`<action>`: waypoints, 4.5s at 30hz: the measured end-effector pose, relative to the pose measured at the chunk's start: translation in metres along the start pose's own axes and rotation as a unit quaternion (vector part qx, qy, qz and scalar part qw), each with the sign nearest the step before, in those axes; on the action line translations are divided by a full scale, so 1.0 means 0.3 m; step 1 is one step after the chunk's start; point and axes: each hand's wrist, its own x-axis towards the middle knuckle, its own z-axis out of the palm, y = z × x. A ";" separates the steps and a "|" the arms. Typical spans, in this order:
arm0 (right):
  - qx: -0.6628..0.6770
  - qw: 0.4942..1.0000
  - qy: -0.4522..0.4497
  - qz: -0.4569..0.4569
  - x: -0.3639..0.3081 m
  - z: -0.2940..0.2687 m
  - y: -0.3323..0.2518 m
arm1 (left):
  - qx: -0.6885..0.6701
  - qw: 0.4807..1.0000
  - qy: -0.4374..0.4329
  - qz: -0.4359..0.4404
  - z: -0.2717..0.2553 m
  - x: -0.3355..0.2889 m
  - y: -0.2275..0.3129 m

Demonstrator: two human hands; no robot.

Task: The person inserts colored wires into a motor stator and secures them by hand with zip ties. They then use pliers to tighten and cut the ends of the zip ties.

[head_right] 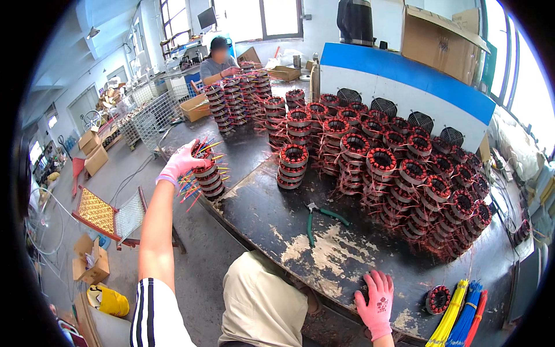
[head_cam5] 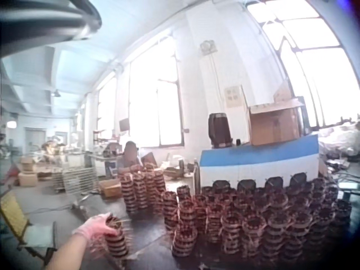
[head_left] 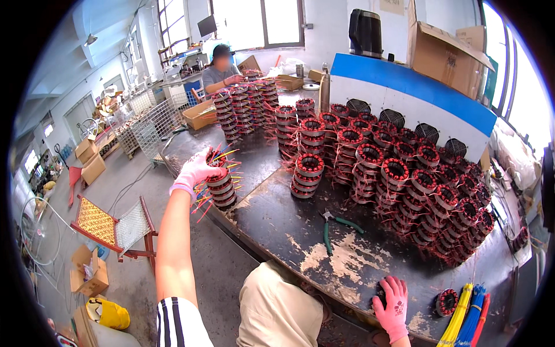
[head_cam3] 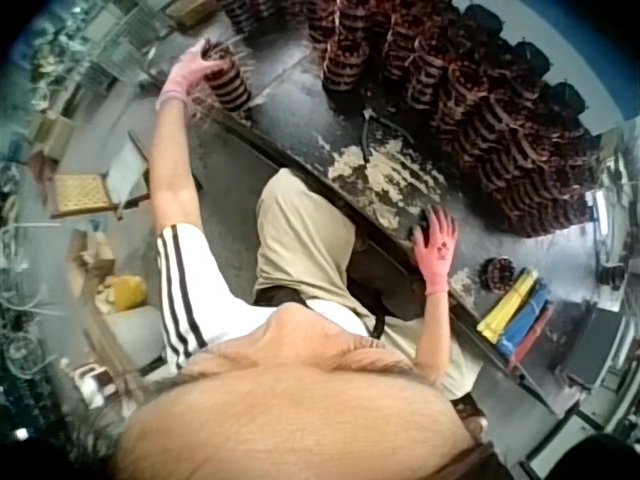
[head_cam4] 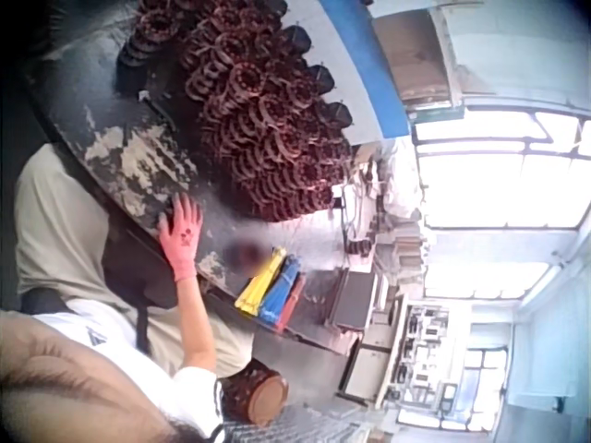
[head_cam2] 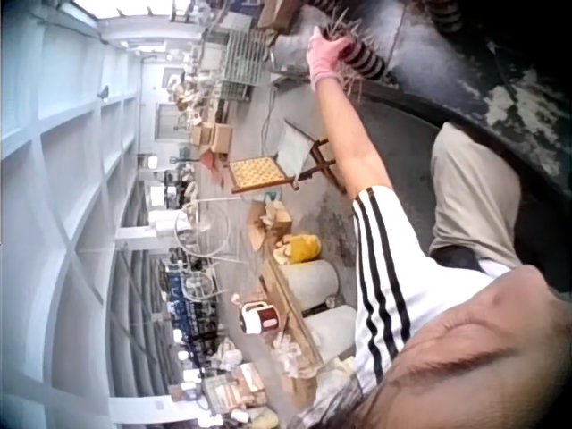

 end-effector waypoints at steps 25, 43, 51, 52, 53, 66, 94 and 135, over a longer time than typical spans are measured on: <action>-0.009 1.000 0.003 0.008 -0.007 -0.005 -0.002 | -0.274 0.957 -0.085 0.031 0.098 0.042 -0.132; -0.004 1.000 0.022 -0.004 -0.018 0.016 -0.016 | -0.196 0.975 -0.082 0.071 0.069 0.001 -0.142; 0.057 0.994 0.093 0.011 -0.037 -0.054 -0.015 | -0.040 0.924 0.274 0.265 0.126 -0.083 0.274; 0.050 0.994 0.099 0.022 -0.056 -0.078 -0.015 | -0.045 0.917 0.252 0.305 0.175 -0.177 0.394; 0.034 0.992 0.120 0.016 -0.078 -0.103 -0.017 | -0.035 0.907 0.216 0.359 0.220 -0.273 0.437; -0.237 0.962 0.096 0.098 -0.371 -0.410 0.420 | -0.255 0.783 -0.122 0.554 0.779 -1.036 1.006; -0.104 0.994 -0.006 0.015 0.026 -0.277 0.631 | -0.184 0.800 0.049 0.568 0.919 -1.094 0.994; -0.242 0.857 0.259 0.374 -0.704 -0.519 0.264 | -0.171 0.765 -0.159 0.600 0.711 -1.071 1.078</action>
